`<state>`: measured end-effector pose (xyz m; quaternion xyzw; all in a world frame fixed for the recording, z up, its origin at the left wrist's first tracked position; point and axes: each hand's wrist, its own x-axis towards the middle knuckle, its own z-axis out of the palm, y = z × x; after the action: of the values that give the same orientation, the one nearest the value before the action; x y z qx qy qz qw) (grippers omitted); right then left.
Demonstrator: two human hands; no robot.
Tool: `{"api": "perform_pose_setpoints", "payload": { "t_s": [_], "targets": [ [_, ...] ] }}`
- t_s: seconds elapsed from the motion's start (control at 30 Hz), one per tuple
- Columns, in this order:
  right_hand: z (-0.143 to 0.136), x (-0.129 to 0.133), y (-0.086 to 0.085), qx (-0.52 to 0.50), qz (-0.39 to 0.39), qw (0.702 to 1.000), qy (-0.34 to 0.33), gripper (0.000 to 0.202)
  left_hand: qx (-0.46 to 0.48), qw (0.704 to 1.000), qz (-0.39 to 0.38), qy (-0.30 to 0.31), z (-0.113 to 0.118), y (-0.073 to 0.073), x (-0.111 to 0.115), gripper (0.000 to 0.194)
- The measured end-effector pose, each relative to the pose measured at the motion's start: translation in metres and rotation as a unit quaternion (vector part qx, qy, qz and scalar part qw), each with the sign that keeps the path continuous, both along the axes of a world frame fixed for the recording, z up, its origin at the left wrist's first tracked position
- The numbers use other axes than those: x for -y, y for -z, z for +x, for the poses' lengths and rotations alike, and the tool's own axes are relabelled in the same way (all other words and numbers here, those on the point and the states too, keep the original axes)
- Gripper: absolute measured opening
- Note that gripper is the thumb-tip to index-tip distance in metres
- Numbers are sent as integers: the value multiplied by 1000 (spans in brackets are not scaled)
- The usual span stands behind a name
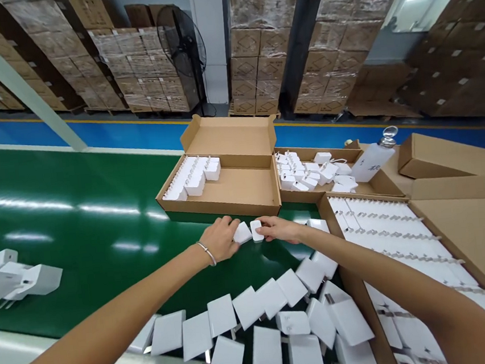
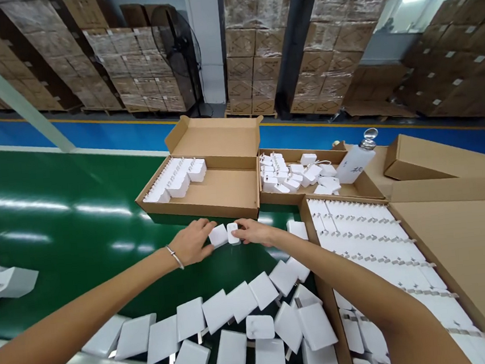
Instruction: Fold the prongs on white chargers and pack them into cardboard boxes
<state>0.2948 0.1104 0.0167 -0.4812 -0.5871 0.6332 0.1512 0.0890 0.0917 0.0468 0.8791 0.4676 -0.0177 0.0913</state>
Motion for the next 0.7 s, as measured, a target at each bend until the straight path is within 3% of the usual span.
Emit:
{"api": "perform_pose_setpoints", "payload": {
  "t_s": [0.1, 0.2, 0.27, 0.37, 0.43, 0.5, 0.57, 0.63, 0.7],
  "targets": [
    [11, 4, 1, -6, 2, 1000, 11, 39, 60, 994, -76, -44, 13, 8, 1, 60],
    [18, 14, 2, 4, -13, 999, 30, 41, 85, 980, -130, -123, 27, 8, -1, 31],
    [19, 21, 1, -9, -3, 1000, 27, 40, 79, 967, -182, -158, 34, 3, -4, 38],
    [23, 26, -8, -23, 113, 993, 6, 34, 114, 919, -312, -214, 37, -6, -7, 61],
    [35, 23, -21, 86, 220, 971, -31, 26, 147, 892, -358, -235, 31, -11, -9, 61],
    [55, 18, -33, 286, 280, 913, -80, 21, 130, 933, -291, -166, 22, -16, -13, 53],
    [75, 15, -41, 437, 283, 846, -110, 28, 53, 990, -133, -13, 18, -18, -18, 59],
    [90, 14, -41, 490, 271, 820, -120, 39, -21, 992, -1, 125, 25, -15, -21, 82],
    [96, 15, -36, 502, 266, 813, -127, 45, -61, 972, 63, 218, 43, -9, -22, 92]
  ]
}}
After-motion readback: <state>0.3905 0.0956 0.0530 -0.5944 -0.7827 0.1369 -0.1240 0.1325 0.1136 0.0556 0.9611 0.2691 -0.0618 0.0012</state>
